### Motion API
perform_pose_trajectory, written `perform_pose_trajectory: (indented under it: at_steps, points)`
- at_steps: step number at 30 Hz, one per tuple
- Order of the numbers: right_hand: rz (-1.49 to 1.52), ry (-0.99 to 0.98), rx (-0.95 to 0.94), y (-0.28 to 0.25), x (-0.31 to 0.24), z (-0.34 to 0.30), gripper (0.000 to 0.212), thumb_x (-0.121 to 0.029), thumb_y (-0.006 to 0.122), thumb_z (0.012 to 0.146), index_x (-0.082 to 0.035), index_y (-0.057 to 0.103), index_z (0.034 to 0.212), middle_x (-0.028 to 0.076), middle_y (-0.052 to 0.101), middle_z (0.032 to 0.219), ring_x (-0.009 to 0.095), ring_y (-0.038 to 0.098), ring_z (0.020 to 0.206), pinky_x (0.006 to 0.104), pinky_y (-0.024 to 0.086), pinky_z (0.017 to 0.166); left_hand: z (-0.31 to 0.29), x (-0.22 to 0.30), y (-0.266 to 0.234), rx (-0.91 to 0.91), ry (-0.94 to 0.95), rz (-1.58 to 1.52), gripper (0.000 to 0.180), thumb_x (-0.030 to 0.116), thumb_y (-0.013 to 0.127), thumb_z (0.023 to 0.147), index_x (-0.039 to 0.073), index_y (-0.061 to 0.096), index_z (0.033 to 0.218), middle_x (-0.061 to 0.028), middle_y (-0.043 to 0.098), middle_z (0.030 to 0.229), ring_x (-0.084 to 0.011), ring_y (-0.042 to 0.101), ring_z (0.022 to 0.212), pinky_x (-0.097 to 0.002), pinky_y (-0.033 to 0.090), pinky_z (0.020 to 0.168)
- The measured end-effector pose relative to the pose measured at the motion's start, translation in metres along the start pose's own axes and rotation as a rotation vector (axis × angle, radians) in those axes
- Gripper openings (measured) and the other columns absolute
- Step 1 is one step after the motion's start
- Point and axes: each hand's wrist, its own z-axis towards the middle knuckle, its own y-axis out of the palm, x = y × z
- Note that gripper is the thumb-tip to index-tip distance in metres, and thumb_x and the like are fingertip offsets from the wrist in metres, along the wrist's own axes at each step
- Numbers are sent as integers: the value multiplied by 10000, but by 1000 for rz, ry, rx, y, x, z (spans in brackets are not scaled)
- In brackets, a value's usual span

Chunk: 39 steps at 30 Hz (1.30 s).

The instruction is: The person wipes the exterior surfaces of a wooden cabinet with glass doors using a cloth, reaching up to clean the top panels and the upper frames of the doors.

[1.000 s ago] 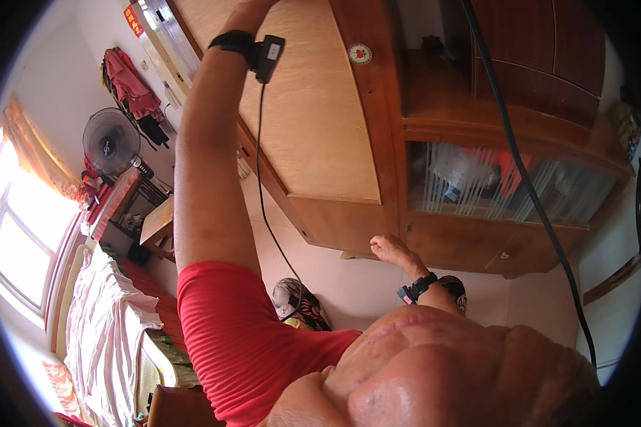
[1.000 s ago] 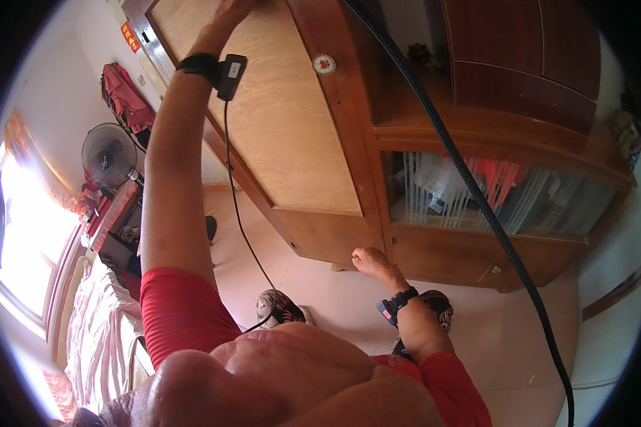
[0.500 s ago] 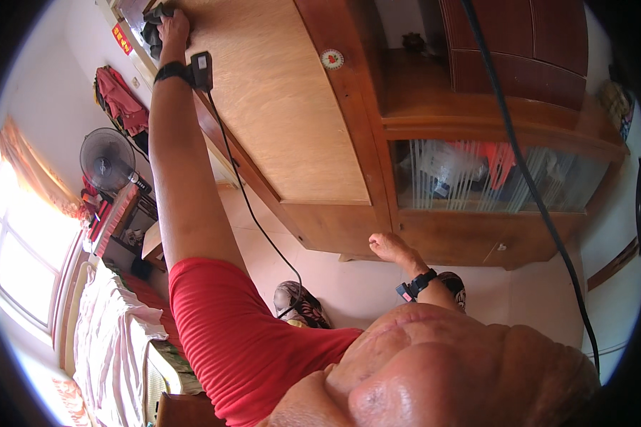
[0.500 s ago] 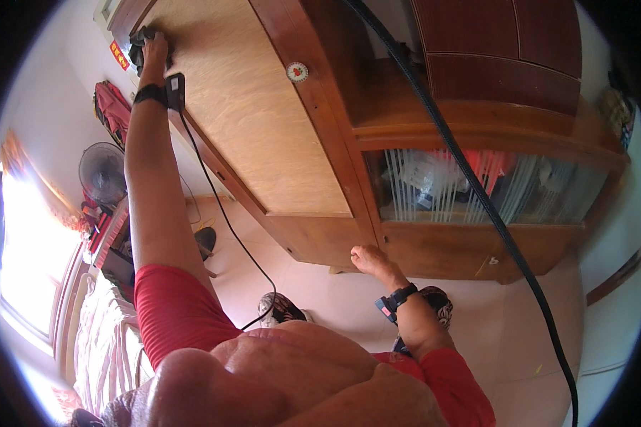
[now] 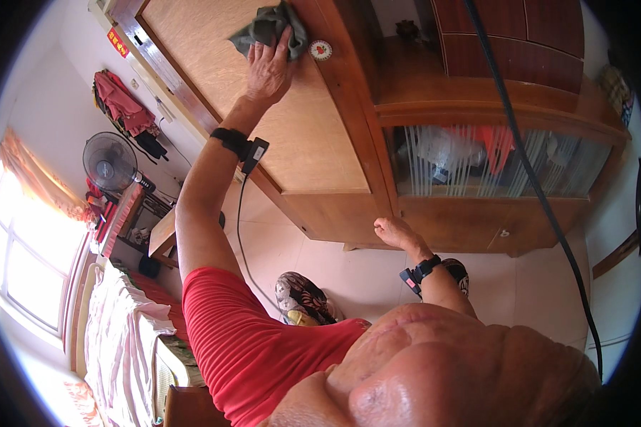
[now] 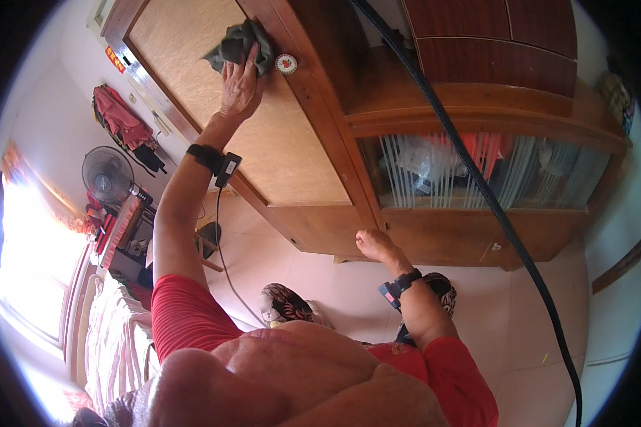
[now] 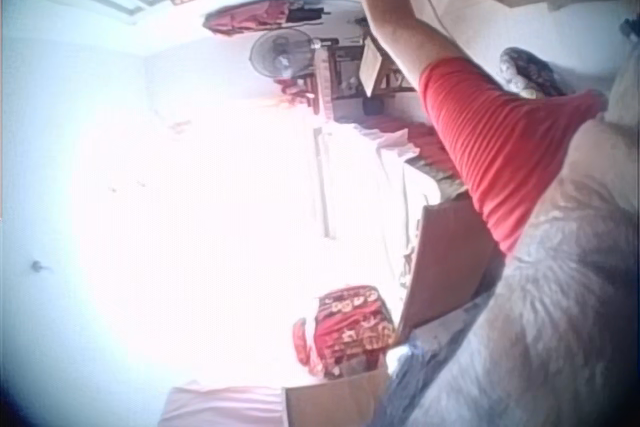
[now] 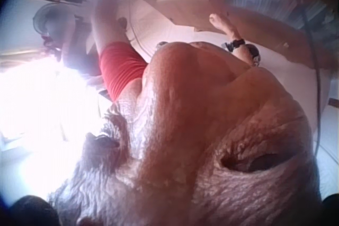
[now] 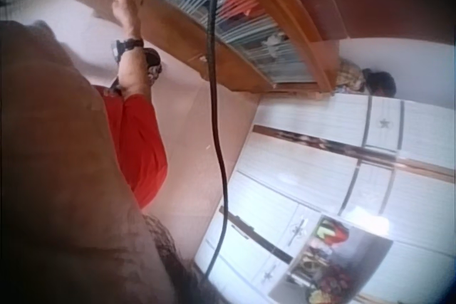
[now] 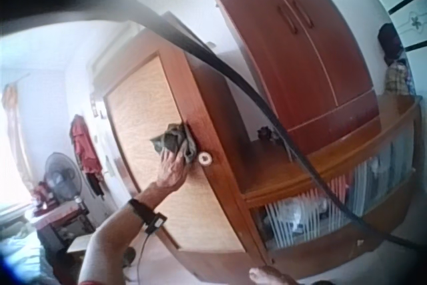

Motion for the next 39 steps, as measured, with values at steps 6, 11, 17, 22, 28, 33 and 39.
perform_pose_trajectory:
  at_steps: [6, 11, 17, 22, 28, 33, 39]
  points:
    - [-16, -14, 8, 5, 4, 2, 214, -200, 556, 862, -50, 693, 932, 202, 690, 932, 374, 662, 894, 449, 525, 792, 35, -82, -14, 230, -240, 20, 603, 248, 574, 902, 187, 380, 1469, -252, 374, 1451, -474, 344, 1325, -542, 289, 1099]
    - [-62, -56, -36, 1, 11, 1, 236, -195, 560, 862, -21, 695, 948, 225, 681, 918, 385, 668, 856, 443, 534, 764, 57, -64, -11, 325, -434, -107, 606, 328, 542, 904, 209, 362, 1470, -264, 282, 1508, -539, 287, 1337, -561, 268, 1107]
    - [-65, -56, 7, 8, 17, 5, 204, -172, 544, 850, -39, 690, 898, 214, 684, 889, 378, 667, 855, 458, 524, 759, -4, 7, 11, 85, -170, -102, 648, 227, 592, 869, 212, 360, 1474, -239, 371, 1454, -458, 375, 1300, -588, 293, 1063]
    - [-34, -34, -8, 16, 22, 10, 198, -173, 547, 853, -46, 693, 898, 204, 689, 892, 378, 668, 857, 454, 528, 768, -132, 38, 24, -349, 188, 17, 592, 202, 612, 831, 228, 476, 1406, -193, 488, 1340, -376, 501, 1205, -582, 356, 1005]
    - [-68, -26, -56, 18, 18, 9, 215, -183, 551, 869, -32, 688, 938, 208, 688, 924, 370, 664, 889, 447, 525, 794, -116, 29, 20, -258, 157, -61, 576, 188, 609, 836, 198, 487, 1399, -201, 547, 1259, -383, 506, 1204, -526, 384, 997]
    - [-109, 5, -113, 13, 11, 11, 219, -183, 543, 878, -29, 683, 948, 206, 688, 943, 369, 658, 917, 445, 519, 810, -44, 15, 9, 124, -173, -73, 627, 135, 609, 819, 115, 436, 1421, -238, 399, 1439, -450, 419, 1255, -514, 321, 1051]
    - [-85, -17, -118, 14, 16, 18, 216, -175, 540, 877, -18, 670, 950, 199, 686, 938, 371, 651, 924, 440, 514, 813, -57, 79, 7, 36, -53, -351, 707, 113, 611, 821, 51, 339, 1471, -260, 377, 1447, -478, 331, 1328, -517, 273, 1091]
